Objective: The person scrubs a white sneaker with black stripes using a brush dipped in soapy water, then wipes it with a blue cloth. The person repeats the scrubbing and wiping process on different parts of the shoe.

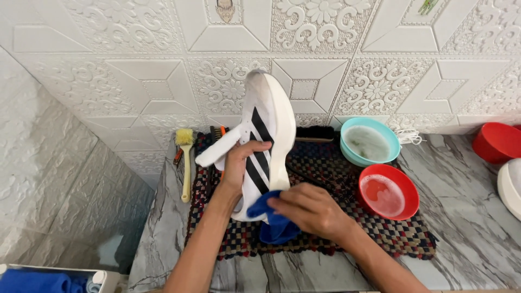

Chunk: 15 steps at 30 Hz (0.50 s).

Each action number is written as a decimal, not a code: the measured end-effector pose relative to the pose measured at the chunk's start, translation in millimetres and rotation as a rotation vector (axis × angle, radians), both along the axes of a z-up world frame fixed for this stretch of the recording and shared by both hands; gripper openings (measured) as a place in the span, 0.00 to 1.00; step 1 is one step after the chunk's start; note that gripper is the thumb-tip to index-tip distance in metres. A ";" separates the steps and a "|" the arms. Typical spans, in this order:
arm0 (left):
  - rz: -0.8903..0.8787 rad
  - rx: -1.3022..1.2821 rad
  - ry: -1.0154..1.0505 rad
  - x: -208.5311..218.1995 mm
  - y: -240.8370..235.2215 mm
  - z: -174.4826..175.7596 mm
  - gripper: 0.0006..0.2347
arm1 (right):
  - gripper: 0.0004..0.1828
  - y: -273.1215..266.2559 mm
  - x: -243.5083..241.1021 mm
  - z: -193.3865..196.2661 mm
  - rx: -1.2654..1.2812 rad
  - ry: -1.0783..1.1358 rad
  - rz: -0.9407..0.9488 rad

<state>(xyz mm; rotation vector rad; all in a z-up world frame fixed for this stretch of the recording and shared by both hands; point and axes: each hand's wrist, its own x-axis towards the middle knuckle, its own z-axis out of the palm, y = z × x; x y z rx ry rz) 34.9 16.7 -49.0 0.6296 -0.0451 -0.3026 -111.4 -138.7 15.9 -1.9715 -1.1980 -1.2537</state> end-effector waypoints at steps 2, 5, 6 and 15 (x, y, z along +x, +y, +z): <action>-0.026 0.004 0.003 -9.7 -1.8 13.4 0.13 | 0.06 -7.7 13.7 0.0 0.073 0.031 -0.071; -0.043 0.006 0.003 -14.4 -14.3 10.9 0.13 | 0.08 -14.8 20.1 2.7 0.218 0.088 -0.189; -0.030 0.000 -0.009 -12.9 -20.4 7.5 0.14 | 0.11 -16.9 21.2 5.0 0.287 0.105 -0.232; 0.076 0.007 -0.082 -2.4 11.5 20.9 0.20 | 0.12 -23.3 -9.5 28.3 0.128 0.551 0.154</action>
